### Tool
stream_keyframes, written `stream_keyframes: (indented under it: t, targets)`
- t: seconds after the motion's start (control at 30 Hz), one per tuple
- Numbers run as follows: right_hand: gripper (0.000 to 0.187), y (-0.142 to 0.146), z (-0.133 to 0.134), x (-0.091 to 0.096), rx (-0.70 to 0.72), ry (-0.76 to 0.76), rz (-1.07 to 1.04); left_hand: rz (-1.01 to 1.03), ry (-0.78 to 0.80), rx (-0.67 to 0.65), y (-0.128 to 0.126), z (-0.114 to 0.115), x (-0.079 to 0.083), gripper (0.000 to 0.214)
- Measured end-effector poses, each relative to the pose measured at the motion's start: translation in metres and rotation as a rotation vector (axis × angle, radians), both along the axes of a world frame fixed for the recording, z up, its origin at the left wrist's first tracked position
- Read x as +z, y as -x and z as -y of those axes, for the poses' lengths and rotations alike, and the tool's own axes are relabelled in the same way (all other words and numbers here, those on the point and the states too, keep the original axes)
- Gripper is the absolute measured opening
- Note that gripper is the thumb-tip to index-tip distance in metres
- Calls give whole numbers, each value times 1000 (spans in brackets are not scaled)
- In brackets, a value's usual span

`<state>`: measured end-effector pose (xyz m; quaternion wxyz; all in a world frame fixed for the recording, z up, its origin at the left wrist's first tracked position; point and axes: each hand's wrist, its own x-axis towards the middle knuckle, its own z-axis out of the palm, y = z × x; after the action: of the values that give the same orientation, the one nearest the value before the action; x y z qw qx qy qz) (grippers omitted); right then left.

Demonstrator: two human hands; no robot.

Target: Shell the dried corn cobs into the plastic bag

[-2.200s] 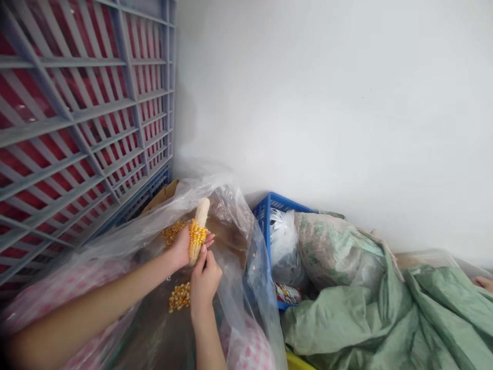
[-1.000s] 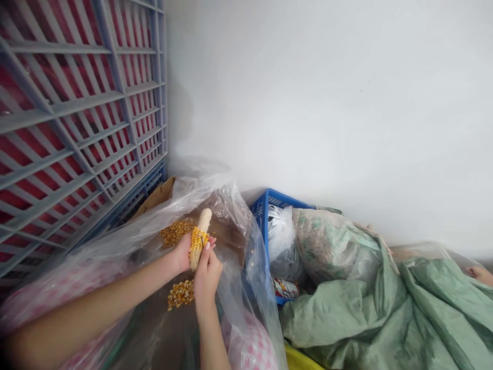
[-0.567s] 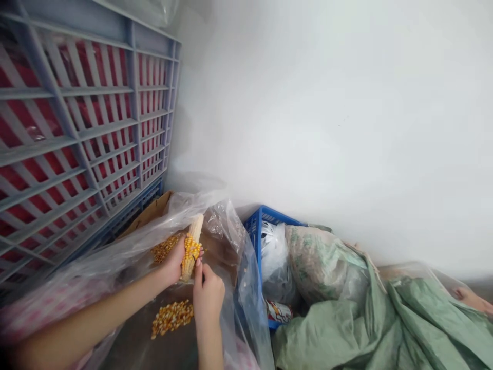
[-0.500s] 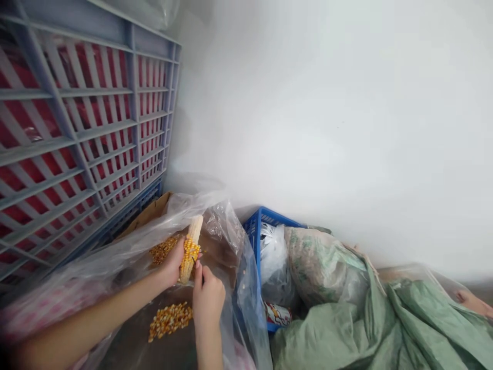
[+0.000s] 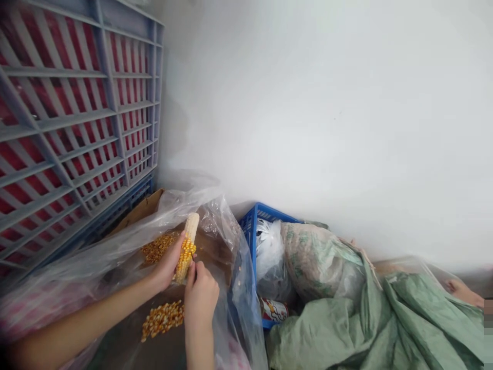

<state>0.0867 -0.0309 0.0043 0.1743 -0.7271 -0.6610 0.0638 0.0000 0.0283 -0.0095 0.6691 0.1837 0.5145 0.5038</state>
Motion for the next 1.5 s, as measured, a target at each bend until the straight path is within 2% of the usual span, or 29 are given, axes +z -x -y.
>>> stream_keyframes:
  t: [0.2, 0.33, 0.53, 0.63, 0.8, 0.87, 1.07, 1.3, 1.5]
  targets:
    - [31, 6, 1, 0, -30, 45, -5, -130, -85, -110, 1, 7, 10, 47]
    - [34, 4, 1, 0, -20, 14, -68, -143, -112, -89, 1, 6, 13, 44]
    - [43, 2, 4, 2, -50, -1, -234, -39, -90, 65, 11, -9, 21, 54]
    - [47, 0, 3, 4, -54, -5, -389, 58, -65, 27, 15, -12, 26, 51]
    - [47, -1, 2, 8, -45, -15, -549, 105, -3, -46, 12, -10, 21, 43]
    - [46, 0, 3, 10, -47, -29, -564, 71, -14, -58, 11, -9, 20, 41]
    - [45, 2, 3, 13, -42, -36, -544, -136, -212, -121, 11, -8, 20, 37]
    - [44, -2, 3, 11, -28, 14, -558, -274, -309, -145, 8, -6, 12, 33]
    - [43, -6, 3, 10, 24, 35, -511, -532, -441, -221, 12, -8, 10, 27]
